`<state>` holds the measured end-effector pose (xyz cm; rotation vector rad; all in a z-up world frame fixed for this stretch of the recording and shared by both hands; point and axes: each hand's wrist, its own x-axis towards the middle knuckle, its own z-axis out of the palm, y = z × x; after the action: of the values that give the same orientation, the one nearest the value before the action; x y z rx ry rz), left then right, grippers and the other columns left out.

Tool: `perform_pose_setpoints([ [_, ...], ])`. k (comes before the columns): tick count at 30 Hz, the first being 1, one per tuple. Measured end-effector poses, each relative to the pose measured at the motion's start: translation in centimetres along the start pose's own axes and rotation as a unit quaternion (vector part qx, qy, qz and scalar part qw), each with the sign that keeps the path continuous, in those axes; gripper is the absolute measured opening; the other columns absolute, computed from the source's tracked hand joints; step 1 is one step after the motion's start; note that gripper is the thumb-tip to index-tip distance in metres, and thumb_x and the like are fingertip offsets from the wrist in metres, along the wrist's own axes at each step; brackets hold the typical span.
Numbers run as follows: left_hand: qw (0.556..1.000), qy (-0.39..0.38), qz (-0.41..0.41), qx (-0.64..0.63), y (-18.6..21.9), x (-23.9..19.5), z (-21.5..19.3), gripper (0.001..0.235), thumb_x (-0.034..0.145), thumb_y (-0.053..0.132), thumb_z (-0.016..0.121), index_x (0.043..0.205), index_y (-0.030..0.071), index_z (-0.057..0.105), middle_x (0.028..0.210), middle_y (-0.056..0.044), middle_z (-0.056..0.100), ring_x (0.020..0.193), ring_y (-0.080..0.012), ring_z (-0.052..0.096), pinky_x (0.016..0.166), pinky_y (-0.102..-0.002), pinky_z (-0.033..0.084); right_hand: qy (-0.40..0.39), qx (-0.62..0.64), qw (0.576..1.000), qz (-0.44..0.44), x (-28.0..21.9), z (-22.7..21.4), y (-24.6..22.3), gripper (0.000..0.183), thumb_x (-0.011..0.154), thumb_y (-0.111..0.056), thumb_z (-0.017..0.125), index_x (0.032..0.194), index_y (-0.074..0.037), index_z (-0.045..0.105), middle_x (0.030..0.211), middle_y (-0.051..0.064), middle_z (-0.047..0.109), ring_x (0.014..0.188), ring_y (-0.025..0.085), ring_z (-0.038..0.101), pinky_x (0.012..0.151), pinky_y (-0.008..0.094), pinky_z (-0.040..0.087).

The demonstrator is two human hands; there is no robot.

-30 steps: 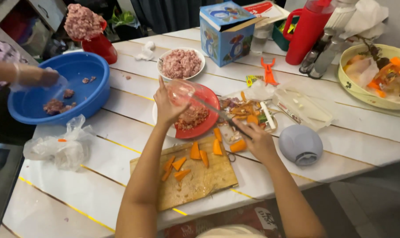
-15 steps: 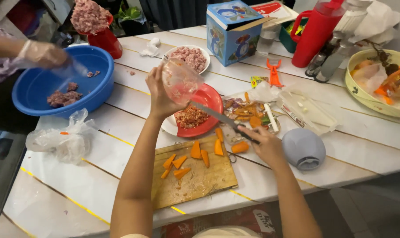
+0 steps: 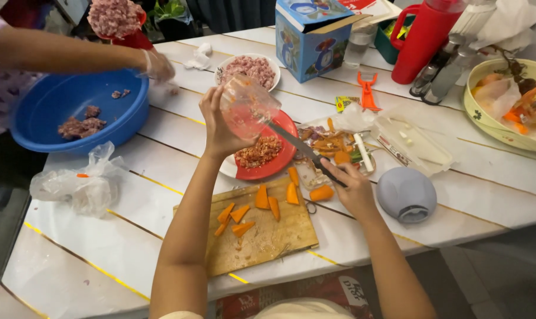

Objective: Preparing food by cutting carrots on a wooden board, mixing ingredients, and using a manual food processor.

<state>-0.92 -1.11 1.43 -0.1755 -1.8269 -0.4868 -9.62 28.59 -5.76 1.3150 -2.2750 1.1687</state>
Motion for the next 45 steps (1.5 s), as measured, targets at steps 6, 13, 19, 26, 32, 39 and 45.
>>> perform_pose_setpoints([
  [6,0.999,0.030,-0.028,0.019,-0.4,-0.5,-0.5,0.114,0.037,0.033,0.088,0.128,0.008,0.024,0.118,-0.023,0.032,0.110,-0.0411,0.033,0.094,-0.047,0.025,0.005,-0.009,1.000,-0.014,-0.3,0.8,1.2,0.047,0.068,-0.007,0.063,0.109,-0.030,0.059,0.085,0.001,0.058,0.081,0.022,0.059,0.072,0.032,0.046],
  [13,0.988,0.105,-0.114,0.030,-2.2,-1.7,-3.5,0.120,0.038,0.024,0.093,0.132,0.013,0.019,0.125,-0.022,0.026,0.118,-0.0381,0.030,0.097,-0.047,0.028,0.001,0.052,0.998,0.033,0.2,-0.6,-0.2,0.045,0.065,-0.006,0.067,0.105,-0.025,0.062,0.084,0.004,0.061,0.081,0.024,0.060,0.073,0.030,0.046],
  [19,0.908,0.268,-0.319,0.036,-9.2,-7.6,-8.8,0.099,0.070,0.038,0.086,0.130,0.015,0.011,0.136,-0.020,0.010,0.128,-0.0331,0.012,0.101,-0.053,0.018,0.076,0.110,0.988,0.077,-1.2,1.0,1.8,0.050,0.064,0.001,0.067,0.111,-0.017,0.059,0.088,0.011,0.061,0.084,0.026,0.058,0.077,0.034,0.045],
  [26,0.667,0.318,-0.645,-0.197,-3.9,-4.4,-10.1,0.095,0.063,0.059,0.059,0.129,0.008,0.013,0.127,-0.029,0.025,0.114,-0.0480,0.030,0.090,-0.063,0.022,0.129,0.126,0.981,0.068,-0.9,0.8,0.0,0.046,0.066,-0.001,0.068,0.110,-0.013,0.059,0.088,0.014,0.060,0.082,0.028,0.058,0.075,0.034,0.044],
  [32,0.832,0.136,-0.529,0.100,-14.1,-15.5,-13.4,0.068,0.090,0.063,0.021,0.137,0.017,0.003,0.140,-0.018,0.013,0.127,-0.0407,0.012,0.101,-0.046,-0.005,0.157,0.092,0.982,0.041,-1.5,0.9,0.9,0.046,0.066,0.002,0.068,0.109,-0.010,0.060,0.084,0.013,0.060,0.078,0.027,0.058,0.073,0.033,0.045],
  [39,0.858,0.155,-0.489,-0.034,-5.9,-11.8,-13.9,0.060,0.093,0.065,0.024,0.135,0.032,-0.003,0.136,-0.026,0.003,0.120,-0.0531,0.019,0.093,-0.066,0.016,0.175,0.073,0.981,0.042,-1.3,0.8,0.1,0.045,0.066,0.004,0.067,0.108,-0.012,0.061,0.077,0.010,0.060,0.071,0.024,0.059,0.068,0.032,0.046],
  [45,0.841,0.145,-0.519,-0.057,-7.7,-13.6,-13.6,0.053,0.092,0.068,0.020,0.132,0.038,-0.001,0.125,-0.026,0.028,0.117,-0.0446,0.030,0.087,-0.065,0.023,0.188,0.023,0.981,0.025,-1.5,0.3,0.0,0.045,0.067,0.003,0.067,0.109,-0.012,0.061,0.080,0.010,0.059,0.073,0.025,0.059,0.068,0.032,0.046],
])
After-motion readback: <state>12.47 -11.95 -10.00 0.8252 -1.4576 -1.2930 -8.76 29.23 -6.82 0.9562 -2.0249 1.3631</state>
